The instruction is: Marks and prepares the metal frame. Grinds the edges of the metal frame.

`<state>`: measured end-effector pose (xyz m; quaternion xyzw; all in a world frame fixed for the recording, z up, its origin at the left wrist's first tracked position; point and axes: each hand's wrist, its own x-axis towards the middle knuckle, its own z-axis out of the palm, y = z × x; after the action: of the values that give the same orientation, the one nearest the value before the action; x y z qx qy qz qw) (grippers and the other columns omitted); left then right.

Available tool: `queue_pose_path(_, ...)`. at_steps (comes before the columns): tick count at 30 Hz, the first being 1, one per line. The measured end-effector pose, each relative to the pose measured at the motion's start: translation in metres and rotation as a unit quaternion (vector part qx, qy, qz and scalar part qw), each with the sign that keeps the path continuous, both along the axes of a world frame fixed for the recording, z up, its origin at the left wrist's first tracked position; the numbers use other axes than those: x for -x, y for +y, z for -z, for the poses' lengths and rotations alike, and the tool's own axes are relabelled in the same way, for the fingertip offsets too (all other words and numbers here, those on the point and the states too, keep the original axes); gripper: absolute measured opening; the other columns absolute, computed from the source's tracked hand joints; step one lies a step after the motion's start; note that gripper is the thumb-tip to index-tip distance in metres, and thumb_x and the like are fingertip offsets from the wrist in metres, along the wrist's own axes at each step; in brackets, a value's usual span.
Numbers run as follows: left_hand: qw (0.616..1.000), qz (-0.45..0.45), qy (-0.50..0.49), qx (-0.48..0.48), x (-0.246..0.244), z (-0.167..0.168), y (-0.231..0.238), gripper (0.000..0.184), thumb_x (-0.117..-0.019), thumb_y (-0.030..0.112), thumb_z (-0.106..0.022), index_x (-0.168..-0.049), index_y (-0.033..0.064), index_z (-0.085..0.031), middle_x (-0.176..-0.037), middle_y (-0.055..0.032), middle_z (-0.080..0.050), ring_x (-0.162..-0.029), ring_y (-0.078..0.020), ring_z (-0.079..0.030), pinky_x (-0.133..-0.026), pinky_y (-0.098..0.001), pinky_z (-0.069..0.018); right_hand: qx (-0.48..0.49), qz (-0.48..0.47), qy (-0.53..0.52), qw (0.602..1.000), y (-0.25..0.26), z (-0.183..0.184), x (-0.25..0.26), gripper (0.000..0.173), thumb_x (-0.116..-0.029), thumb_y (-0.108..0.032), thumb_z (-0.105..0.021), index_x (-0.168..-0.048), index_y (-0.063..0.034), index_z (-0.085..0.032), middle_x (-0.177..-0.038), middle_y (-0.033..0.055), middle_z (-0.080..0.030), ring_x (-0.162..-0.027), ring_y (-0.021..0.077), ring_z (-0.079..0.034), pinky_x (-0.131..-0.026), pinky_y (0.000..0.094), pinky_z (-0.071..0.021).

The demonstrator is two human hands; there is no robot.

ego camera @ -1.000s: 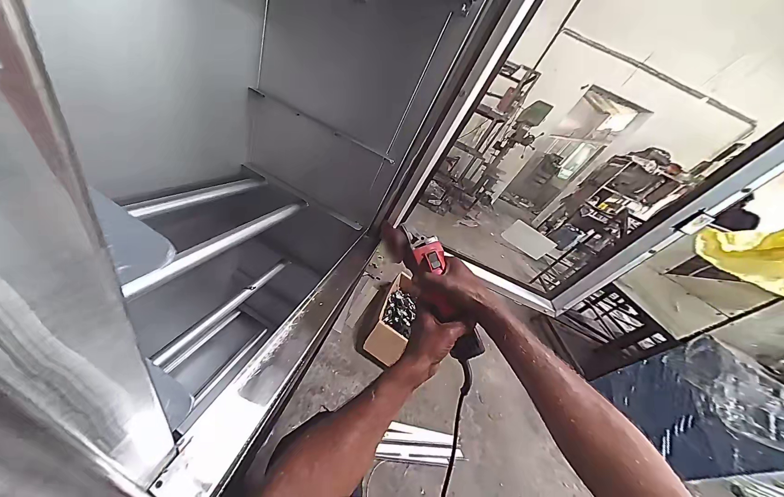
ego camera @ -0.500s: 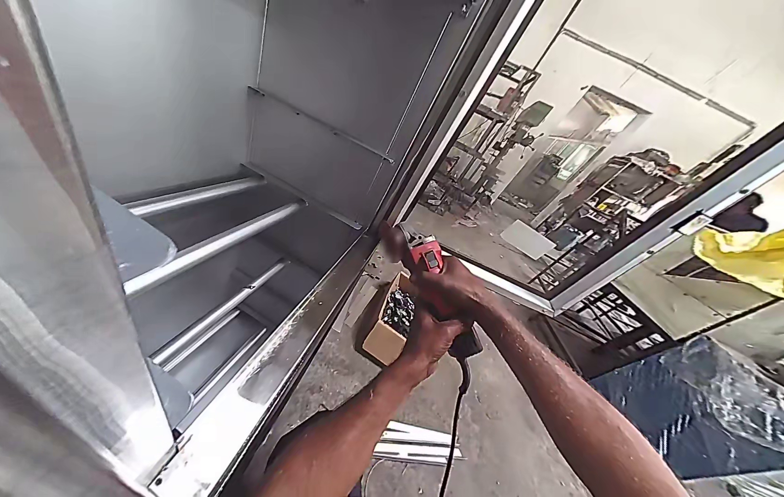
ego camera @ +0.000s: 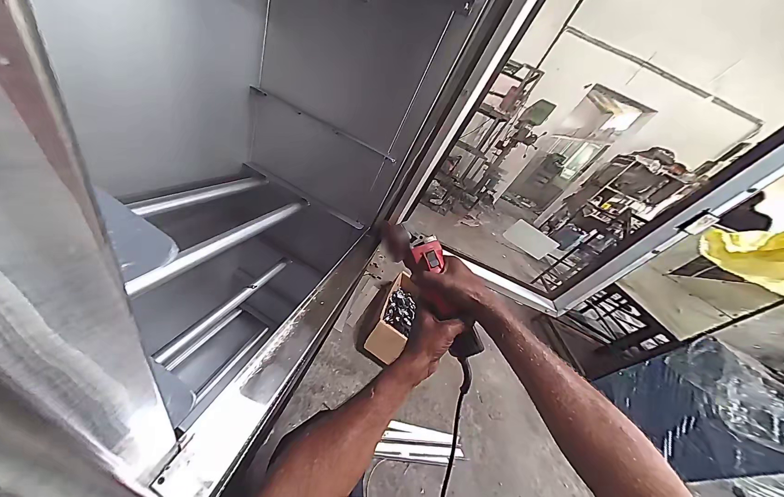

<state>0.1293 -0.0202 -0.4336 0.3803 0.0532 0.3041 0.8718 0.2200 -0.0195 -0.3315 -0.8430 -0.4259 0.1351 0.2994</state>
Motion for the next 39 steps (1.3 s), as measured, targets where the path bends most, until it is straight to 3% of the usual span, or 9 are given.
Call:
queue_pose_path(18,1.000,0.000,0.005,0.003,-0.004,0.002,0.004,0.079,-0.0778,-0.003,-0.080,-0.144,0.0014,-0.037,-0.122,-0.0170,-0.065,-0.109,-0.0221,-0.068,-0.094,-0.0391,-0.0593,0.001,0.010,-0.007,1.000,0.003,-0.001,0.001,0.049,-0.0736,-0.052,-0.080,-0.103,-0.0135,-0.071,-0.088,0.0032,-0.074,-0.081,0.0178,-0.073,-0.076,0.0470,-0.0618)
queue_pose_path(26,1.000,-0.010,-0.003,0.002,-0.003,0.002,0.005,0.069,-0.0775,-0.002,-0.081,-0.137,-0.0010,-0.047,-0.118,-0.0156,-0.068,-0.106,-0.0200,-0.069,-0.093,-0.0372,-0.0594,-0.002,0.003,-0.006,1.000,0.004,0.000,0.001,0.048,-0.0750,-0.052,-0.080,-0.102,-0.0133,-0.071,-0.086,0.0037,-0.074,-0.079,0.0181,-0.073,-0.075,0.0468,-0.0617)
queue_pose_path(32,1.000,0.020,-0.008,0.012,0.001,-0.003,0.004,0.069,-0.0821,-0.002,-0.078,-0.140,-0.0003,-0.041,-0.117,-0.0165,-0.067,-0.104,-0.0212,-0.070,-0.091,-0.0378,-0.0601,0.010,0.006,-0.019,1.000,0.002,-0.003,0.002,0.047,-0.0749,-0.053,-0.080,-0.099,-0.0137,-0.071,-0.084,0.0032,-0.074,-0.078,0.0179,-0.072,-0.074,0.0472,-0.0608)
queue_pose_path(35,1.000,0.025,0.000,0.015,0.002,-0.001,0.003,0.067,-0.0823,0.000,-0.079,-0.140,0.0004,-0.044,-0.117,-0.0157,-0.069,-0.103,-0.0214,-0.070,-0.091,-0.0387,-0.0603,0.021,0.011,-0.020,1.000,0.002,-0.003,0.002,0.048,-0.0746,-0.055,-0.079,-0.098,-0.0136,-0.071,-0.084,0.0036,-0.073,-0.078,0.0188,-0.072,-0.074,0.0485,-0.0603)
queue_pose_path(39,1.000,0.009,-0.006,0.001,0.007,-0.001,-0.003,0.073,-0.0790,-0.003,-0.080,-0.141,-0.0003,-0.041,-0.119,-0.0158,-0.067,-0.106,-0.0208,-0.069,-0.093,-0.0379,-0.0596,0.007,0.007,0.000,1.000,-0.006,-0.002,0.006,0.050,-0.0740,-0.052,-0.080,-0.105,-0.0141,-0.071,-0.088,0.0031,-0.074,-0.081,0.0180,-0.073,-0.076,0.0471,-0.0616)
